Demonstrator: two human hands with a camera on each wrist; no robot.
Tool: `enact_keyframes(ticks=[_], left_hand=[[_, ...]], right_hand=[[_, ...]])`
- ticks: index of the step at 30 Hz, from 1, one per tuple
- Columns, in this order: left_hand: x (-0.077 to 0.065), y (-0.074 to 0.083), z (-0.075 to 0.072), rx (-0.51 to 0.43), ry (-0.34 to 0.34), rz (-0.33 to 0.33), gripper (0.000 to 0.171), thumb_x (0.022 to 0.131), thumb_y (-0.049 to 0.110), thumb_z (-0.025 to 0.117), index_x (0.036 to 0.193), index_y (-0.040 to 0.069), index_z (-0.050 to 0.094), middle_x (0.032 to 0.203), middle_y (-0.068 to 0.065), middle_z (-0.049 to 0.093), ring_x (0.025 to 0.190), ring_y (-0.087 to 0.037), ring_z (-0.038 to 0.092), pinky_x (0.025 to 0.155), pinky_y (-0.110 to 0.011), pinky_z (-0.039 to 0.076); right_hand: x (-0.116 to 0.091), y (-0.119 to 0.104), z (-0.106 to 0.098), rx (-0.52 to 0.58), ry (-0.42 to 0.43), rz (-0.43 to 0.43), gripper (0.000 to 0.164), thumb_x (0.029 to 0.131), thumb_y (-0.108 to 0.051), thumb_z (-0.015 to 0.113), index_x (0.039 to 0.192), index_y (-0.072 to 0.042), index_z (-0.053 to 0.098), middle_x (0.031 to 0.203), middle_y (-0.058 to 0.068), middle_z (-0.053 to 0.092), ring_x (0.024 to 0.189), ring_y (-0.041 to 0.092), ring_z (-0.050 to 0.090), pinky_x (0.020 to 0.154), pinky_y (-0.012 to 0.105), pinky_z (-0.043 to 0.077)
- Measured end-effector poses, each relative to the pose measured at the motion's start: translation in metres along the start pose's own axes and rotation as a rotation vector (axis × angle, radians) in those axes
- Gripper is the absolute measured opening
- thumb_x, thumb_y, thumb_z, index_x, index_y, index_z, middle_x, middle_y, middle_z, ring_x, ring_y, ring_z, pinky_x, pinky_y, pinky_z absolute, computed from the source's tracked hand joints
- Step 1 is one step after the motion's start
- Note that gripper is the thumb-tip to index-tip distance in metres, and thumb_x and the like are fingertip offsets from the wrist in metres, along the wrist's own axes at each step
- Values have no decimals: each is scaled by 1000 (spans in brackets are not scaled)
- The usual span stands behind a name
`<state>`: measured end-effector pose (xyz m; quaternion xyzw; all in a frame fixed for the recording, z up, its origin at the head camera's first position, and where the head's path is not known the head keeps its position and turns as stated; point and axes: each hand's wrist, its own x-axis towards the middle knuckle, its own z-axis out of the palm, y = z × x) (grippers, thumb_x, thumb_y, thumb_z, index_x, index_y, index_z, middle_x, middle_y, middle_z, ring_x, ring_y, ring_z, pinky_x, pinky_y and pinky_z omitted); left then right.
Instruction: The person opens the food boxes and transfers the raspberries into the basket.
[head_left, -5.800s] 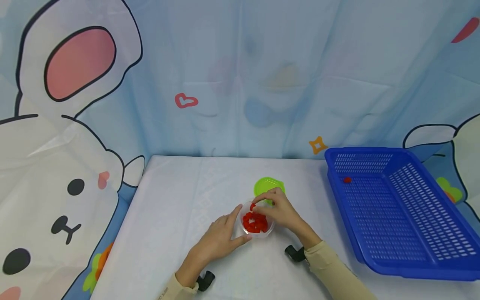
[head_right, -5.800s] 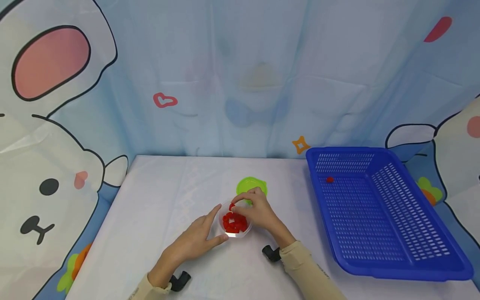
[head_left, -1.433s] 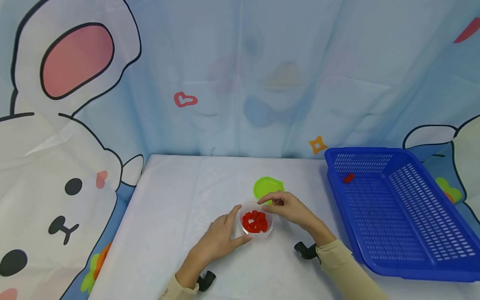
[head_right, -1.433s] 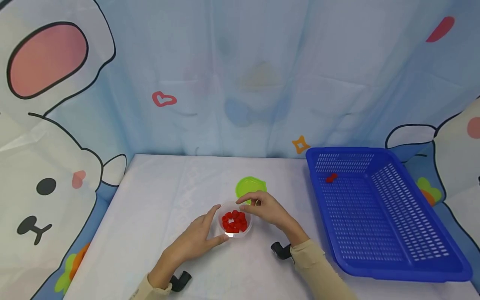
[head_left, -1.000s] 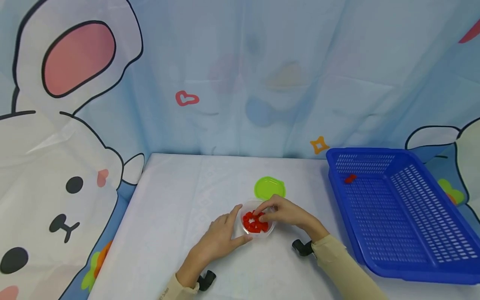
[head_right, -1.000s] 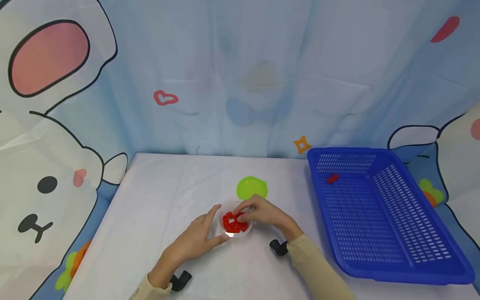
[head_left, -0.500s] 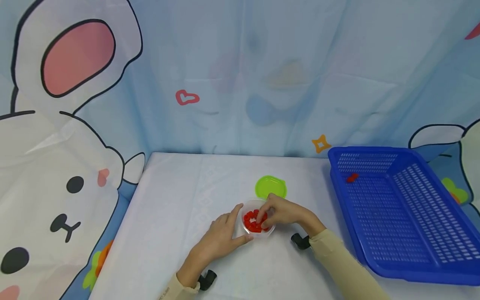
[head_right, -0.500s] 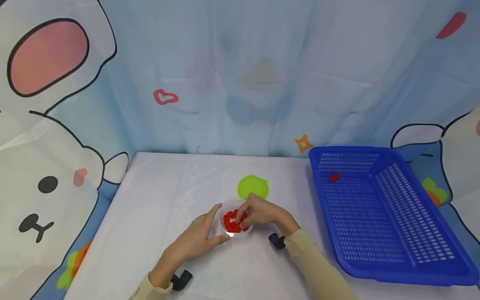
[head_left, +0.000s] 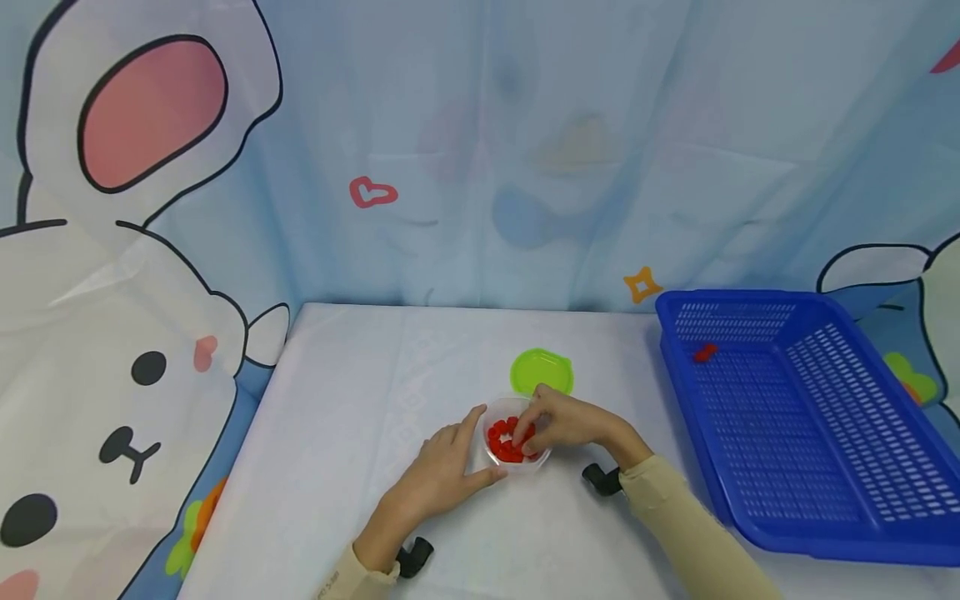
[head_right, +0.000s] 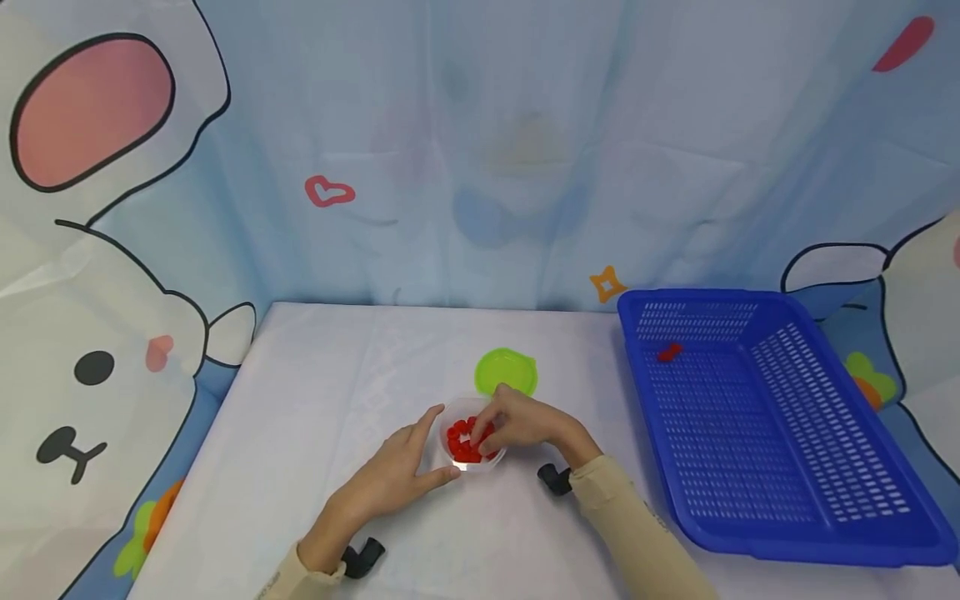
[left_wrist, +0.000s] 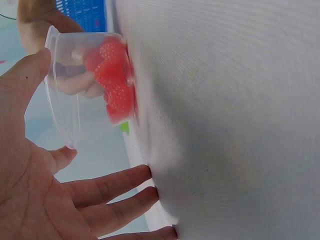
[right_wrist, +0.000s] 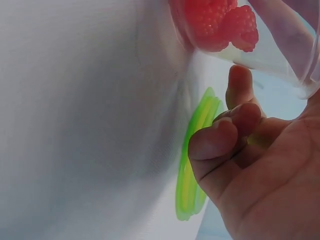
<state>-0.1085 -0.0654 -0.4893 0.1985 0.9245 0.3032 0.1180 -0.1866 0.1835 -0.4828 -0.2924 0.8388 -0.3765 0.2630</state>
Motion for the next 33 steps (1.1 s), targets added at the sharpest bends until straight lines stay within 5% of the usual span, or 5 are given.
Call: enact_keyframes(ticks=[18, 26, 33], left_hand=[[3, 2, -3, 18, -3, -5, 93, 89, 59, 67, 159, 14, 24, 142, -18, 51, 129, -35, 50, 101, -55, 43], [1, 1, -1, -9, -16, -39, 94, 88, 60, 67, 159, 16, 23, 142, -17, 51, 128, -35, 50, 99, -54, 46], [2, 2, 1, -16, -16, -41, 95, 88, 60, 68, 159, 16, 24, 142, -17, 50, 129, -35, 48, 101, -55, 44]], right_hand=[[-9, 5, -8, 177, 164, -33, 15, 88, -16, 77, 102, -14, 80, 106, 10, 52, 105, 36, 40, 74, 40, 38], [-21, -1, -18, 174, 332, -13, 15, 90, -21, 76, 105, -20, 78, 87, 8, 58, 80, 27, 49, 67, 31, 40], [-42, -26, -33, 179, 504, 17, 19, 92, -19, 75, 109, -10, 76, 74, 6, 48, 65, 21, 46, 55, 26, 37]])
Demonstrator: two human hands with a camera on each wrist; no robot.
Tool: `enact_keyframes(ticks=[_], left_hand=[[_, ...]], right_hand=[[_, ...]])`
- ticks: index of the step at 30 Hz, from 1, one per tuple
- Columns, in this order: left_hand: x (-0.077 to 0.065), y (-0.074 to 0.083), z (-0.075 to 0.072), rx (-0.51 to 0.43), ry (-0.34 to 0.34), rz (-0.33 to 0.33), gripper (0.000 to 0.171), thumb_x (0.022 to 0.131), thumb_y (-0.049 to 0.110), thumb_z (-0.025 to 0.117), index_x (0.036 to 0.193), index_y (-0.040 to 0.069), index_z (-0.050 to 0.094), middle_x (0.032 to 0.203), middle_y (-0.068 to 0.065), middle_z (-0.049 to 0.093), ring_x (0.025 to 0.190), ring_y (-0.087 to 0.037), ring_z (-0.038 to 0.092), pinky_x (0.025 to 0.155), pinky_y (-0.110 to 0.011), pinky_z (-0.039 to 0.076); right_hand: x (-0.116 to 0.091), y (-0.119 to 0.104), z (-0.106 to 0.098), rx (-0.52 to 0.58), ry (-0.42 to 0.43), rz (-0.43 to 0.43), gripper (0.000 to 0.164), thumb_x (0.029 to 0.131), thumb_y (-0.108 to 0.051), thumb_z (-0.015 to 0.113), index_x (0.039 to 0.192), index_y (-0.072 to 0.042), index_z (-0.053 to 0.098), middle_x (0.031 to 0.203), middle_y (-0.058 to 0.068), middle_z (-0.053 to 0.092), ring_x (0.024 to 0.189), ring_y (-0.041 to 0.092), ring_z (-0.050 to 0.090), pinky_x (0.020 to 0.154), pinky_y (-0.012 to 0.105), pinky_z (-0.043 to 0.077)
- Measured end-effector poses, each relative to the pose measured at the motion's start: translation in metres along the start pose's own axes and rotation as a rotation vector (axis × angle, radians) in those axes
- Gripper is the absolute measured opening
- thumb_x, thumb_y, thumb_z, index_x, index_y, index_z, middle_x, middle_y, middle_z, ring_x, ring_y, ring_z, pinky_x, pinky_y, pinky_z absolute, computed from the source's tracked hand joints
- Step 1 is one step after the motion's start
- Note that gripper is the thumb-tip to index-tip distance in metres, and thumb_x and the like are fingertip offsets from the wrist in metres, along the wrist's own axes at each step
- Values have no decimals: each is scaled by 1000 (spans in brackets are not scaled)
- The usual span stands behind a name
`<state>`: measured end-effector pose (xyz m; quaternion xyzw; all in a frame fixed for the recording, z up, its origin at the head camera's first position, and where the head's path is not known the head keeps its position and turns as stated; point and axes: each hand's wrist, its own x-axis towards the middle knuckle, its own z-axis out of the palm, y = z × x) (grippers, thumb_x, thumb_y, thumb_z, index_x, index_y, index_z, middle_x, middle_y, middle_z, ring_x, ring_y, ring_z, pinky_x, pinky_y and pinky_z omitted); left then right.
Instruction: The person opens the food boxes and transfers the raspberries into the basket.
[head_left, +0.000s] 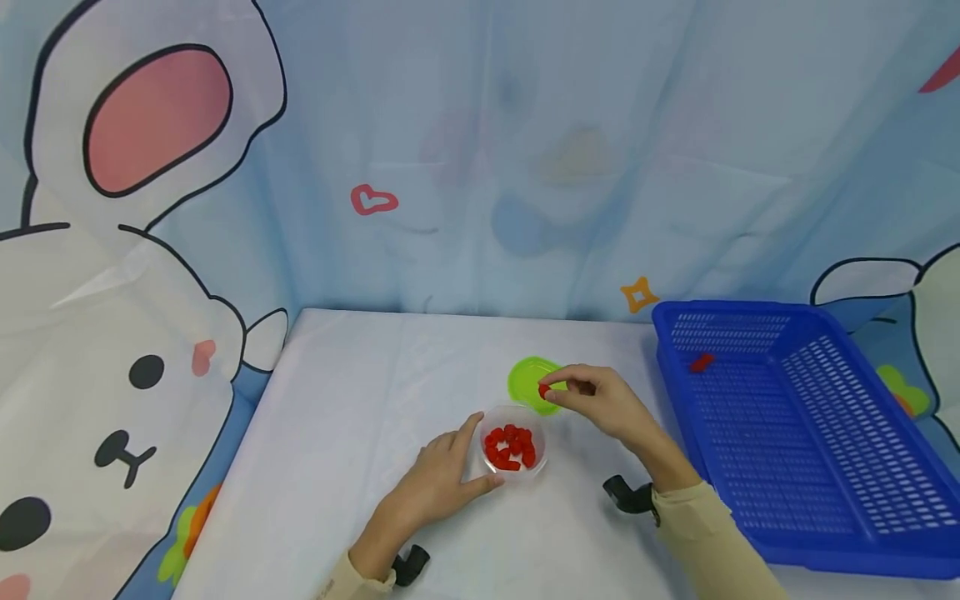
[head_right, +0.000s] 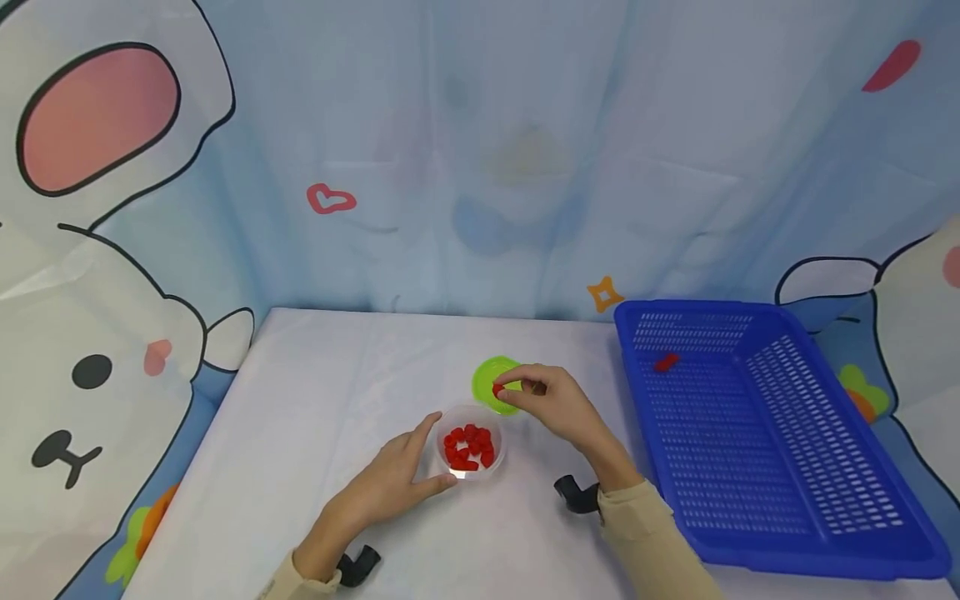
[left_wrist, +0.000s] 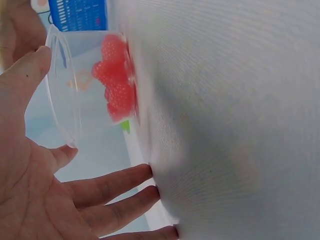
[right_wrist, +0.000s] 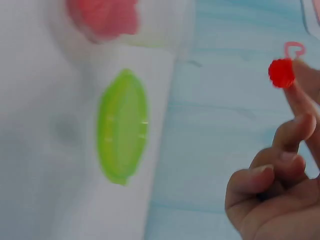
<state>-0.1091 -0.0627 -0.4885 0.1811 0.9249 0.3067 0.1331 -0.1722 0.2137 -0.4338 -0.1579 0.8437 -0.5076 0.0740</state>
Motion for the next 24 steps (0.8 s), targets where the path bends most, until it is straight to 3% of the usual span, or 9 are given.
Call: enact_keyframes(ticks=[8, 14, 21, 24], left_hand=[[-1, -2, 0, -5, 7, 14, 94, 88, 60, 67, 159, 16, 23, 141, -18, 50, 129, -35, 48, 103, -55, 42], [0, -1, 0, -13, 13, 24, 94, 88, 58, 69, 159, 15, 23, 141, -19, 50, 128, -36, 48, 102, -56, 42], [-1, 0, 0, -17, 11, 21, 94, 88, 57, 70, 158, 15, 24, 141, -19, 50, 129, -36, 48, 102, -56, 42], [-1, 0, 0, -20, 12, 21, 95, 88, 57, 70, 158, 14, 24, 141, -19, 50, 129, -36, 48, 102, -56, 42]], right_hand=[[-15, -32, -30, -66, 101, 22, 22, 93, -24, 75, 110, -11, 76, 69, 5, 43, 60, 21, 42, 51, 30, 32], [-27, -40, -69, -146, 142, 41, 27, 95, -29, 72, 114, -10, 74, 67, 6, 41, 57, 22, 38, 51, 34, 34], [-33, -23, -135, -264, 246, 192, 47, 95, -47, 65, 128, -13, 67, 73, 11, 48, 66, 25, 47, 56, 37, 34], [-33, -2, -159, -300, 286, 259, 57, 94, -55, 62, 131, -11, 65, 90, 14, 56, 79, 28, 48, 62, 40, 33]])
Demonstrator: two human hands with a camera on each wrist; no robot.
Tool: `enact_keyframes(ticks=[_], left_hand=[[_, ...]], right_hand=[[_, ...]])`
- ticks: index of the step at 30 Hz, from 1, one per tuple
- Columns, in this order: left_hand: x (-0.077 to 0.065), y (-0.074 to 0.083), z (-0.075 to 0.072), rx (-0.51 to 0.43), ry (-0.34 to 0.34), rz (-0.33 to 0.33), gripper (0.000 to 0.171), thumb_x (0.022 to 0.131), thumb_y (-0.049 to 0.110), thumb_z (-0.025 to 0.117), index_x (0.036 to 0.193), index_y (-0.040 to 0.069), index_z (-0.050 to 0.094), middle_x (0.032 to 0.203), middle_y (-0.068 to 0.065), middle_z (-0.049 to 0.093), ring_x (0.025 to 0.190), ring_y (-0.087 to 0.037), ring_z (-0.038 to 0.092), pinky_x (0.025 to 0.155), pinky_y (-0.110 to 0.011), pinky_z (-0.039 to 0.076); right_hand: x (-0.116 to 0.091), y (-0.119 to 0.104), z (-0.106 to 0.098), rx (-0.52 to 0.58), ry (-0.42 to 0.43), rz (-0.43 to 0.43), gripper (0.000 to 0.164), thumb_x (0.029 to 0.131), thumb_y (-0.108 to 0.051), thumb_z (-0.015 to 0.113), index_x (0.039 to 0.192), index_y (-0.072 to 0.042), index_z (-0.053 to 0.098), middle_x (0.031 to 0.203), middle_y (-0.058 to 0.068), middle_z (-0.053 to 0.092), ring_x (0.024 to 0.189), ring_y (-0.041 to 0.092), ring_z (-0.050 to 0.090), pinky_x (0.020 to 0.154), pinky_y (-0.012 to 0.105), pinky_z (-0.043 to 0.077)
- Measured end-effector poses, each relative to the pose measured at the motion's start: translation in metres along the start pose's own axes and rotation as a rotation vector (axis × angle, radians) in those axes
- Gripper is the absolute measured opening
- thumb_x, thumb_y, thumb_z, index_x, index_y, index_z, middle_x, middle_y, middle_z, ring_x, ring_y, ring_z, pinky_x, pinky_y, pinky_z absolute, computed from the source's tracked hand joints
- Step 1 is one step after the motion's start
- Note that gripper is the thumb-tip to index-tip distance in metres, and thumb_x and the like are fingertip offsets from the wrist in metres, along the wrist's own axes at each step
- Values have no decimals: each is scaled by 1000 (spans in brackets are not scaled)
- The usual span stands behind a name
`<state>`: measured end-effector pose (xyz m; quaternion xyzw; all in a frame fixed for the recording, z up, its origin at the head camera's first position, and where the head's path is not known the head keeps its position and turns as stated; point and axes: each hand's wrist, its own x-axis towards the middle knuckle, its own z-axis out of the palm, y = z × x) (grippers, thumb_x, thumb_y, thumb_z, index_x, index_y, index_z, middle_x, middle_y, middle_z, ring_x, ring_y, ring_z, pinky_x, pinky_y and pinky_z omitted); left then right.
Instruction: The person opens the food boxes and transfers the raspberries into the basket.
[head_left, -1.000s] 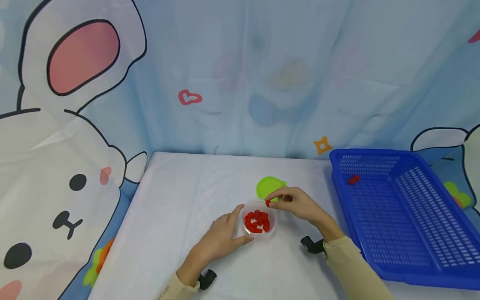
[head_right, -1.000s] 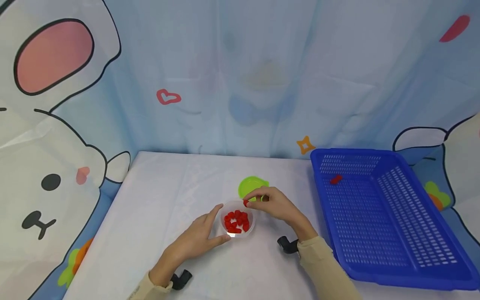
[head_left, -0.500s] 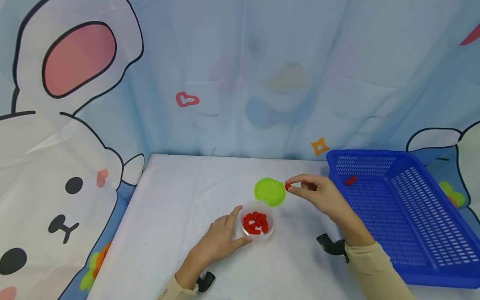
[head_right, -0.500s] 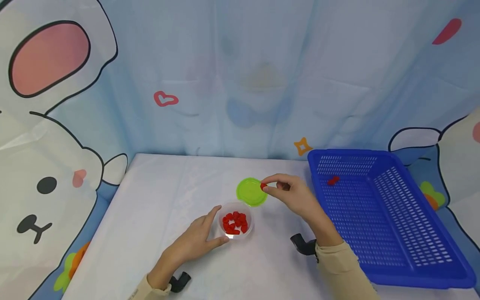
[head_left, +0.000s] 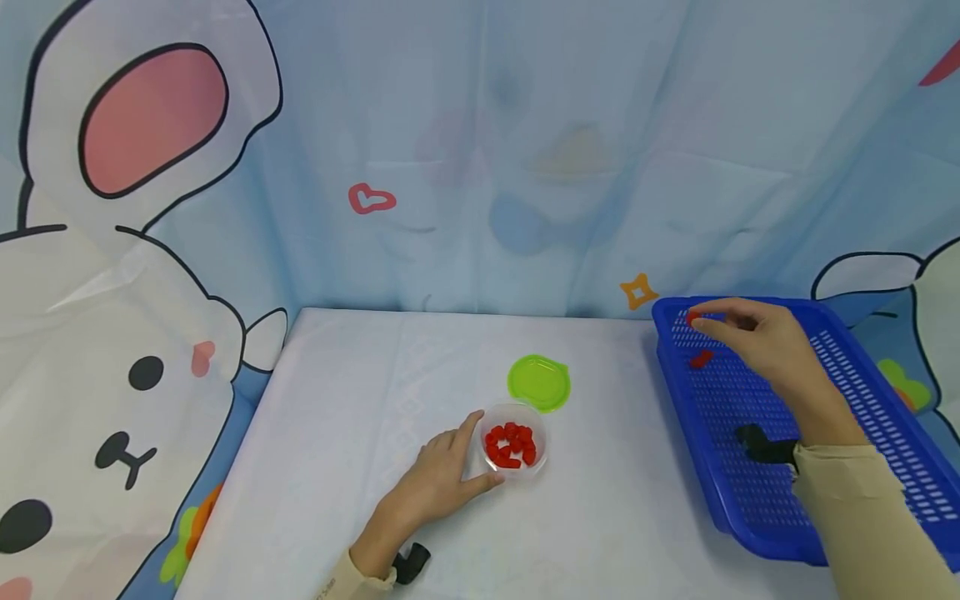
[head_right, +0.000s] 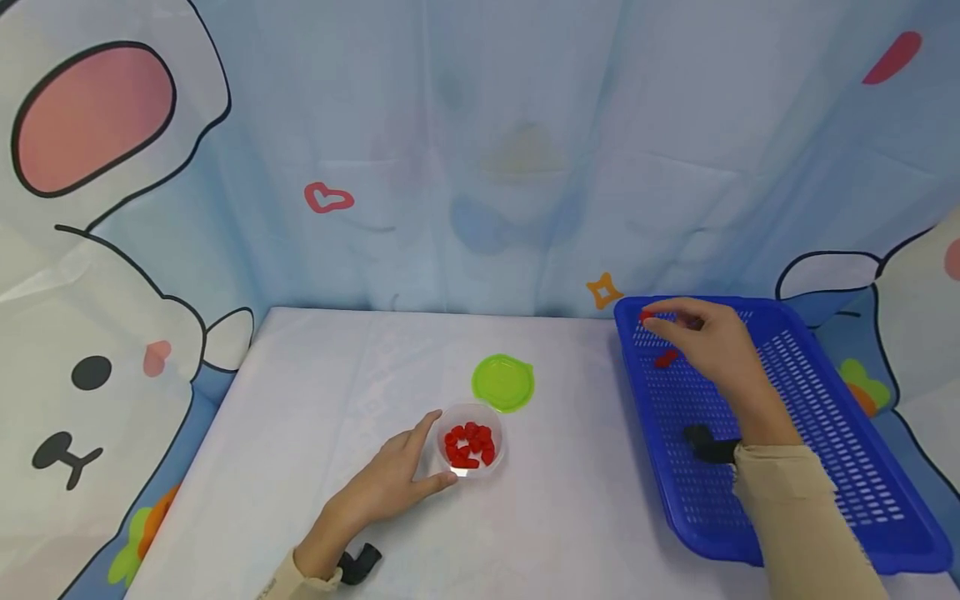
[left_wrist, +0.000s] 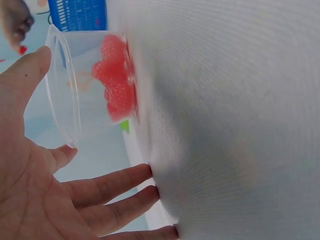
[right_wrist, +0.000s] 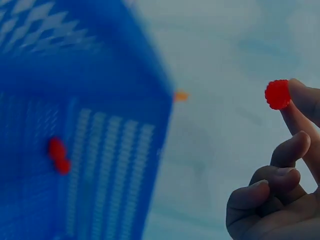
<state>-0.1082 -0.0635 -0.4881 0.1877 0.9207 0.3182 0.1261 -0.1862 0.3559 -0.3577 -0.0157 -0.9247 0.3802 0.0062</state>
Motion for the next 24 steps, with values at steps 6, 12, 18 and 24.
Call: enact_keyframes(ticks=[6, 12, 18, 24], left_hand=[[1, 0, 0, -3, -1, -3, 94, 88, 56, 70, 158, 15, 23, 140, -19, 50, 128, -36, 48, 101, -55, 43], [0, 0, 0, -6, -5, -7, 94, 88, 59, 68, 159, 16, 23, 141, -18, 50, 129, -36, 48, 102, -55, 42], [0, 0, 0, -8, -5, -7, 94, 88, 59, 68, 158, 16, 24, 141, -18, 50, 129, -36, 47, 102, -55, 42], [0, 0, 0, -5, -4, -13, 94, 88, 59, 69, 158, 16, 24, 141, -18, 50, 130, -35, 47, 102, -55, 42]], right_hand=[[25, 58, -9, 7, 30, 146, 72, 94, -60, 57, 136, -2, 58, 147, 29, 40, 129, 52, 35, 94, 71, 32], [38, 111, 1, -139, 67, 207, 56, 103, -42, 53, 128, 8, 59, 138, 41, 41, 123, 60, 37, 91, 73, 32], [44, 138, 11, -149, 45, 328, 52, 104, -33, 52, 130, 12, 55, 142, 42, 36, 130, 62, 29, 100, 75, 24], [44, 144, 19, -95, 22, 429, 48, 104, -25, 53, 134, 12, 51, 145, 42, 31, 133, 62, 25, 103, 73, 21]])
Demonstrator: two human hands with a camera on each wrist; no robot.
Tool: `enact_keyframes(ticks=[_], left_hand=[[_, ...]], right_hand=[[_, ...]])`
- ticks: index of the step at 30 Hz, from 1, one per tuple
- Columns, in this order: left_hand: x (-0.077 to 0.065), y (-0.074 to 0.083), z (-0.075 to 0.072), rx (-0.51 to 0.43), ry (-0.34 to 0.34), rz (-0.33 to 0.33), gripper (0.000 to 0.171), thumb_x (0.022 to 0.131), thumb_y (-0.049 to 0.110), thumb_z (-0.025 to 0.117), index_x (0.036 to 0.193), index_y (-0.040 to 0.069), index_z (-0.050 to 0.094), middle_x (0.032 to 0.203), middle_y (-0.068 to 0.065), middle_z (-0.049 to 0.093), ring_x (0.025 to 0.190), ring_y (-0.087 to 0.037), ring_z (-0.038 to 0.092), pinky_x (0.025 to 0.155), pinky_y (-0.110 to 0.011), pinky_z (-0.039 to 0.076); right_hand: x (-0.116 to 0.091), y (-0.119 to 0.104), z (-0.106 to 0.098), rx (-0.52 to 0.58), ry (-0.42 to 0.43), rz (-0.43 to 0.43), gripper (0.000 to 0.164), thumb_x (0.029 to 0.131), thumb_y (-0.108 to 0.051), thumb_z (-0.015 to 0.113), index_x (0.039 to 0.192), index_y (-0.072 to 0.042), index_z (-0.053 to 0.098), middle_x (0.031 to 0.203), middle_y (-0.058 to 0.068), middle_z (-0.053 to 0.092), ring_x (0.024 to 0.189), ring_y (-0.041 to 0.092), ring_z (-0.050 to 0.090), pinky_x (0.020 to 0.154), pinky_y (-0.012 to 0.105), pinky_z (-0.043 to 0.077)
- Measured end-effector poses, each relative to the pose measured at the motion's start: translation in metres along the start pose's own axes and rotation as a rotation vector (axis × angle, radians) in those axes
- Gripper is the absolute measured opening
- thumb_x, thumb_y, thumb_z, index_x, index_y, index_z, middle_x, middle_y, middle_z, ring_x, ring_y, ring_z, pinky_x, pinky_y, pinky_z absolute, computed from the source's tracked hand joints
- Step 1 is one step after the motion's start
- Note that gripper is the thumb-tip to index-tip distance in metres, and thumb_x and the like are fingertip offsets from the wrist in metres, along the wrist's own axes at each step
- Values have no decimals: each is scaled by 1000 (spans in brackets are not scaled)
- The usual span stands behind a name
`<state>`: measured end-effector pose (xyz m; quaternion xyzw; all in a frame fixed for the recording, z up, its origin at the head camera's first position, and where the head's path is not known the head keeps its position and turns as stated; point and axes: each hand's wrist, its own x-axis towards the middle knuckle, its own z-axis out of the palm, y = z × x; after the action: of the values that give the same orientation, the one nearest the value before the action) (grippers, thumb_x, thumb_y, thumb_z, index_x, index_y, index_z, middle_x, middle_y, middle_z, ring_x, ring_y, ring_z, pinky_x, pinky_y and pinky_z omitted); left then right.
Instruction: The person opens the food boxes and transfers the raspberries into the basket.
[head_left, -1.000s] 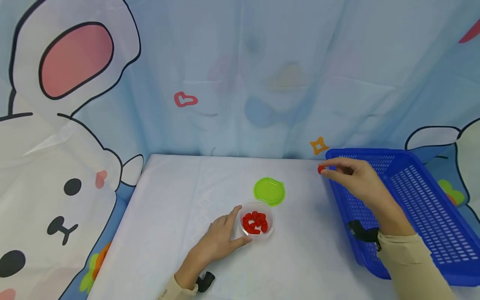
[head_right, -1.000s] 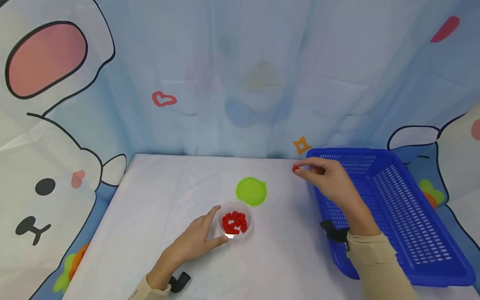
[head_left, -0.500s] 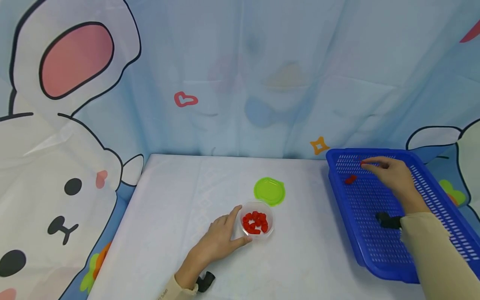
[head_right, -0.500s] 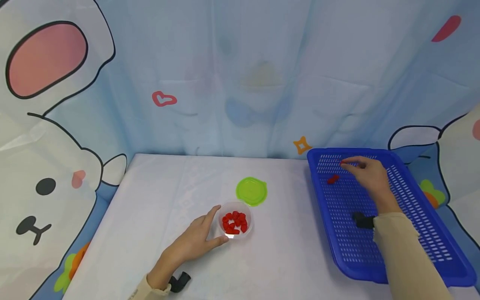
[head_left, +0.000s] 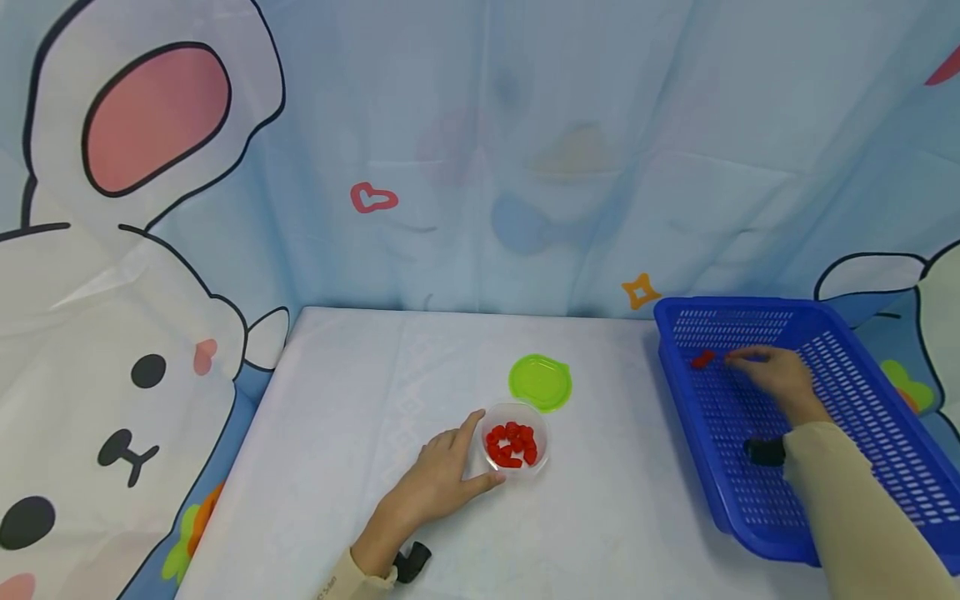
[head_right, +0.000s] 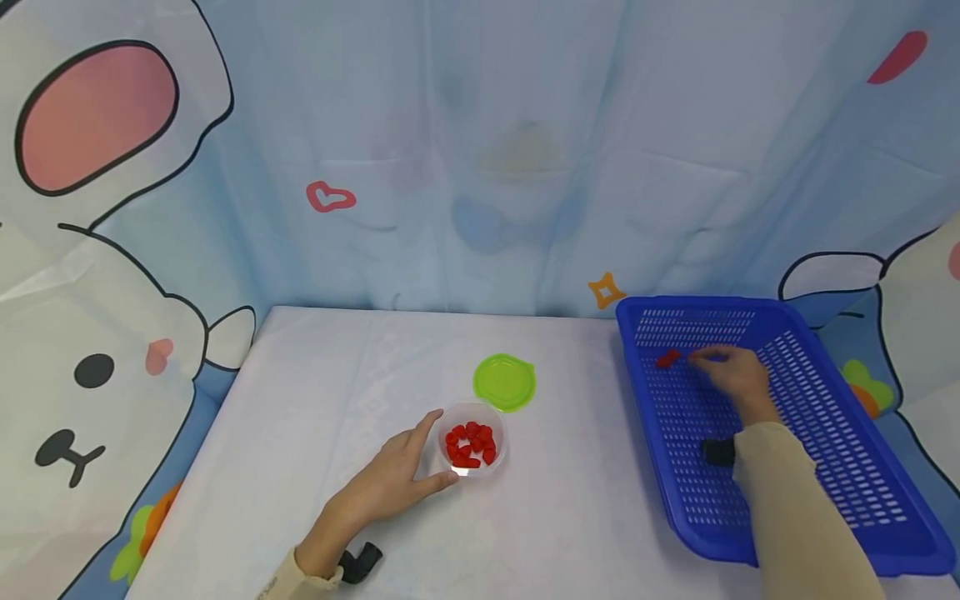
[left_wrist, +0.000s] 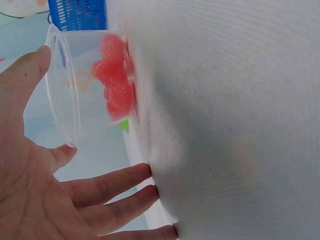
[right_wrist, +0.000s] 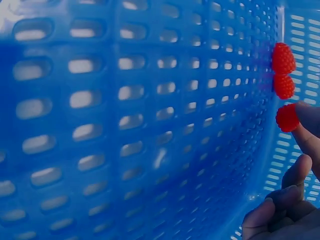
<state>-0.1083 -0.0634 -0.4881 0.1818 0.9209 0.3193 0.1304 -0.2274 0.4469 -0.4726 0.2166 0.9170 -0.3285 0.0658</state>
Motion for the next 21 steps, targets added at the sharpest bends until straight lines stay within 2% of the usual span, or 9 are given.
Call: enact_keyframes(ticks=[8, 13, 17, 21], left_hand=[[0, 0, 0, 4, 0, 0, 94, 88, 58, 70, 158, 16, 24, 141, -18, 51, 129, -35, 48, 102, -54, 42], [0, -1, 0, -2, -3, -2, 94, 88, 56, 71, 158, 16, 24, 141, -18, 50, 129, -35, 48, 102, -55, 43], [0, -1, 0, 6, -1, 2, 93, 88, 57, 70, 158, 16, 24, 141, -18, 50, 129, -36, 48, 102, -55, 42], [0, -1, 1, 16, 5, 7, 93, 89, 58, 68, 159, 16, 23, 141, -18, 51, 128, -35, 48, 102, -56, 42]], right_hand=[[6, 5, 7, 30, -34, -4, 47, 102, -22, 56, 132, 14, 52, 143, 41, 35, 133, 61, 27, 103, 73, 22], [8, 5, 4, 67, -35, -35, 47, 102, -22, 54, 132, 14, 51, 143, 40, 35, 133, 61, 27, 102, 73, 24], [-3, -9, -2, 68, -3, -100, 48, 103, -25, 52, 132, 13, 51, 141, 40, 39, 131, 60, 31, 99, 73, 29], [-27, -37, -15, 13, 1, -209, 55, 104, -37, 53, 131, 10, 55, 139, 40, 42, 125, 59, 36, 93, 73, 33]])
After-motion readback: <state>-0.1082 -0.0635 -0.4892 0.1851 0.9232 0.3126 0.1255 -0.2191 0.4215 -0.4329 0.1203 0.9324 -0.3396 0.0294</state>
